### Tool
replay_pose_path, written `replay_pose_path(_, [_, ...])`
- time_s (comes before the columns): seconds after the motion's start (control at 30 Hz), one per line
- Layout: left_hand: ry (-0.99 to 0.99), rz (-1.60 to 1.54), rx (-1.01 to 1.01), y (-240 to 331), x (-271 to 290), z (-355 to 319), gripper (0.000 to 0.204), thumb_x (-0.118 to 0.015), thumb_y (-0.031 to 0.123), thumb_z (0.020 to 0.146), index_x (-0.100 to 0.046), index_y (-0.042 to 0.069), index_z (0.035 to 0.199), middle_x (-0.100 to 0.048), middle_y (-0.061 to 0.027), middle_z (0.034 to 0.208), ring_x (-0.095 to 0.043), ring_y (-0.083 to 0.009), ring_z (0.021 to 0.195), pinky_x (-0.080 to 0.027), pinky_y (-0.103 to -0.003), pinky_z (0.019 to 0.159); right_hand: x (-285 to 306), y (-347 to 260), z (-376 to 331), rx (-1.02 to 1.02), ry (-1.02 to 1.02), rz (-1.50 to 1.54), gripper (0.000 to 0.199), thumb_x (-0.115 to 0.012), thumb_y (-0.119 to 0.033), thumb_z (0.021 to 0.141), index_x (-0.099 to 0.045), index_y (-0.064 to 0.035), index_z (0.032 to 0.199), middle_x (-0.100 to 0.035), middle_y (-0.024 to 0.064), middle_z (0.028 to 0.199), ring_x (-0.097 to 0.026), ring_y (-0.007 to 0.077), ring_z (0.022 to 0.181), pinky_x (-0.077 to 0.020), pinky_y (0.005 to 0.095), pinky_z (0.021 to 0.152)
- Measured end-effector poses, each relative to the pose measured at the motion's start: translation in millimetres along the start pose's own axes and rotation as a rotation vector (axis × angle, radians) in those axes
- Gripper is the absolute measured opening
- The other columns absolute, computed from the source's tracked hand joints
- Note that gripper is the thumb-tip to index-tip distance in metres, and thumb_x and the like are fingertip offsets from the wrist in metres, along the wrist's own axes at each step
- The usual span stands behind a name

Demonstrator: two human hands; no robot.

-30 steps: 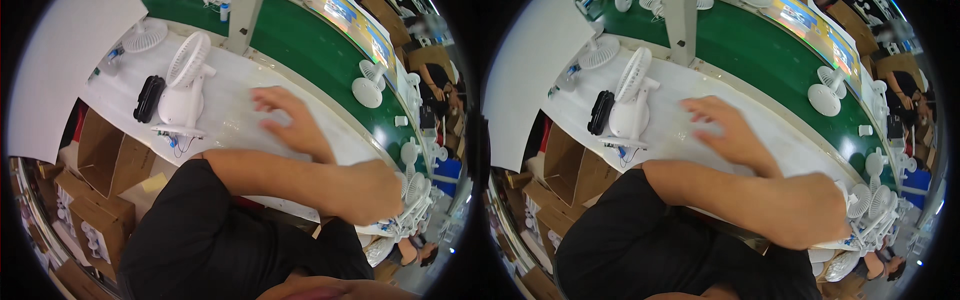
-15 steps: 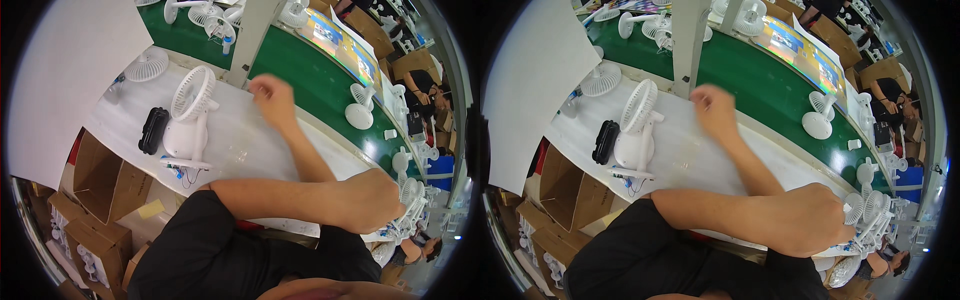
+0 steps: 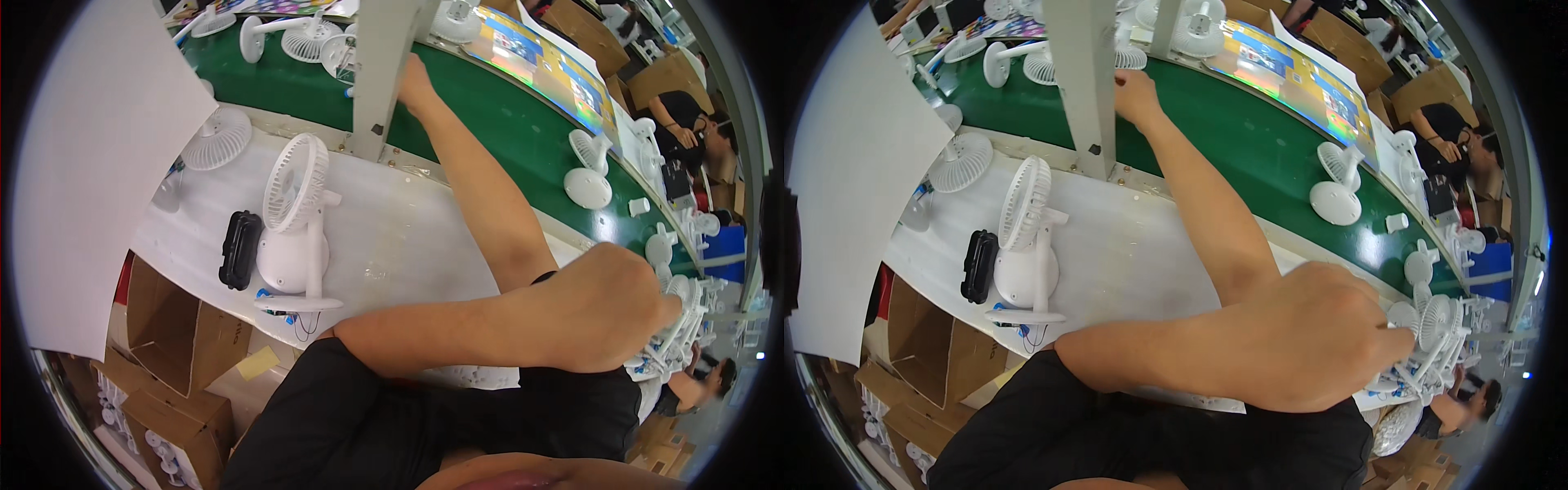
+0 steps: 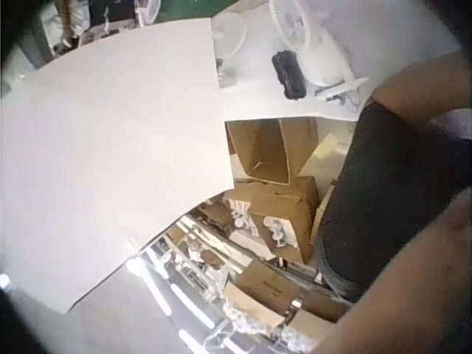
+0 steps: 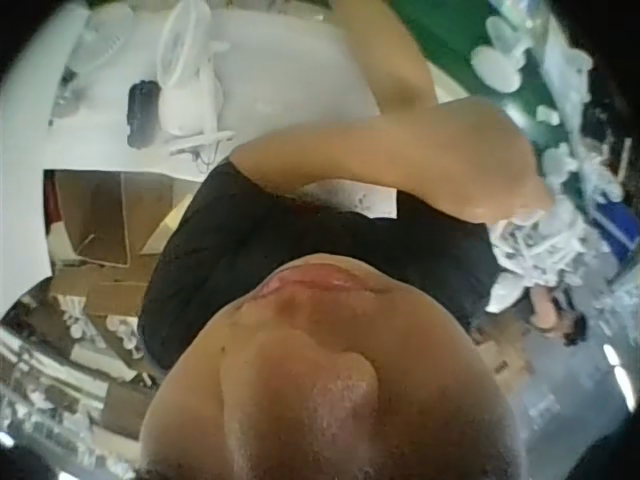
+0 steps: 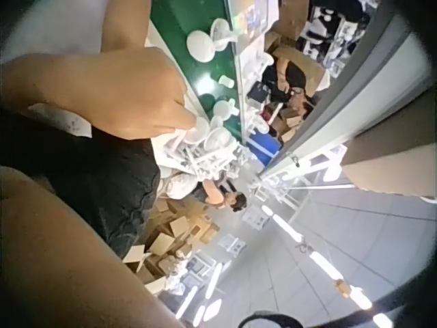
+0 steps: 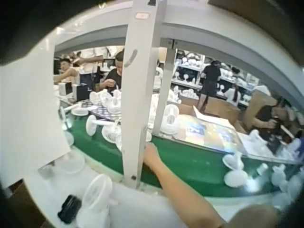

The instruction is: Assembling small white electric fans by installing batteries, connecting internal components, and snapping plastic housing pieces together on an assembly line.

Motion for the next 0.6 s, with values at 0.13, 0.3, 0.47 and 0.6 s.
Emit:
replay_pose_path(0.13, [0.021,0.020,0.080,-11,22,-4,0.011,-0.059,0.011,0.075,-0.055,0.002,0.072,-0.054,-0.0165,0.057,-0.046,-0.0348,0.046,-0.038,-0.044,0.049,51,20,-42,-0.126,0.010,0.605,0.037,-0.064,-0.019,0.091,-0.059,0.0004,0.121,-0.069,0.0107,0.100,-0.065,0.0201,0.091,-0.0545,0.0333,0.082])
replay_pose_path(0.3, [0.245,0.057,0.257,-57,89,-8,0.013,-0.064,-0.001,0.077,-0.065,0.003,0.089,-0.064,-0.0014,0.078,-0.052,-0.0107,0.067,-0.043,-0.020,0.065,145,-65,-190,0.553,0.176,1.069,0.027,-0.061,-0.013,0.086,-0.063,0.0012,0.109,-0.067,0.0110,0.094,-0.065,0.0196,0.074,-0.0553,0.0284,0.065])
replay_pose_path(0.47, [0.126,0.629,0.559,-102,112,-21,0.039,-0.068,0.021,0.083,-0.056,0.007,0.117,-0.049,-0.0144,0.127,-0.050,-0.0304,0.112,-0.041,-0.038,0.096,182,-16,-245,-0.182,0.273,0.986,0.029,-0.057,-0.006,0.084,-0.059,0.0011,0.112,-0.066,0.0120,0.094,-0.067,0.0173,0.075,-0.0570,0.0246,0.060])
replay_pose_path(0.6, [-0.052,0.496,0.467,-123,76,-31,0.033,-0.065,0.017,0.086,-0.056,0.003,0.115,-0.046,-0.0172,0.131,-0.047,-0.0319,0.117,-0.039,-0.037,0.100,181,-25,-267,-0.112,0.214,0.919,0.029,-0.056,0.001,0.082,-0.054,0.0031,0.111,-0.064,0.0132,0.094,-0.067,0.0175,0.072,-0.0587,0.0248,0.059])
Point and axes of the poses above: each hand's wrist, its own z-axis towards the middle knuckle, its own x-axis out of the back of the hand, y = z × x, the point moved 9 cm from there along z, towards the middle knuckle
